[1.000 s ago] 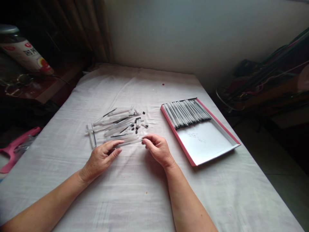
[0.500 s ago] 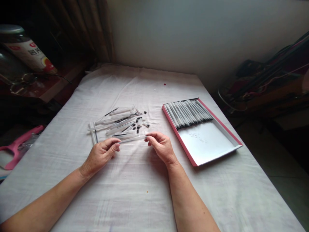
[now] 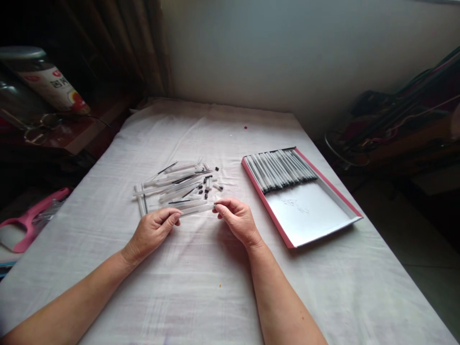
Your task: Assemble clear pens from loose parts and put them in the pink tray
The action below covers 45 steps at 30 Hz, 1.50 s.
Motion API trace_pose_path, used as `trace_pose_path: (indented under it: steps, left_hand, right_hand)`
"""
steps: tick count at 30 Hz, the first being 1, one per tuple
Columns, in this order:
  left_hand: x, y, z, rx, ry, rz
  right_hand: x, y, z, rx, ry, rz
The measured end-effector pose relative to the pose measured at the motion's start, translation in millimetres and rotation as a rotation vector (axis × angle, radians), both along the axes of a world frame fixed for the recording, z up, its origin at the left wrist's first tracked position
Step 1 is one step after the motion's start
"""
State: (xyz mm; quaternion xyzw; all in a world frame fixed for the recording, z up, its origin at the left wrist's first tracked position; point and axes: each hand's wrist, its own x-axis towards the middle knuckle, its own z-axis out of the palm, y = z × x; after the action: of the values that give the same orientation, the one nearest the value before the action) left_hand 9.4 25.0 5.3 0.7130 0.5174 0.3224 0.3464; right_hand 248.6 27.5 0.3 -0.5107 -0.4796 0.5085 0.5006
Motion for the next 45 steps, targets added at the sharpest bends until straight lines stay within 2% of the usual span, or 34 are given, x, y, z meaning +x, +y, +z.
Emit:
trace_pose_path:
  steps: [6,10,13,16,19,23,27,31,38,42,45]
  left_hand:
    - [3,-1,-2.4,0.059,-0.055,0.111]
    - [4,-3,-2.9,0.098,-0.039,0.137]
    - [6,-5,-2.7,0.147,0.006,0.093]
    - [7,-5,-2.4,0.214,0.046,-0.018]
    - [3,2,0.8,0.282,0.088,-0.039]
    - [-7,19,11.8,0.334,0.335,0.059]
    - [-8,34,21.5,0.321,0.631,0.017]
    - [-3,44,22.0,0.353,0.733,-0.024]
    - [3,46,22.0,0.399,0.721,-0.02]
    - [0,30,22.2,0.439,0.601,0.055]
    - [-5,15,17.2,0.449,0.522,0.112]
  right_hand:
    - [-5,2,0.2,-0.033,-0.003,-0.006]
    - [-5,1,0.2,-0.045,0.011,0.009]
    - [-5,-1,-0.1,-0.036,0.006,0.08]
    - [-4,-2,-0.6,0.004,-0.071,0.167]
    - [0,-1,-0.5,0.017,-0.133,0.165]
    - [9,3,1.0,-0.046,-0.072,0.047]
    - [14,5,4.1,-0.095,0.023,-0.001]
    - [13,5,5.8,-0.105,0.055,-0.003]
    - [17,8,2.9,-0.111,0.168,-0.108]
    - [19,10,3.3,-0.103,0.242,-0.184]
    - [18,9,5.4,-0.102,0.239,-0.188]
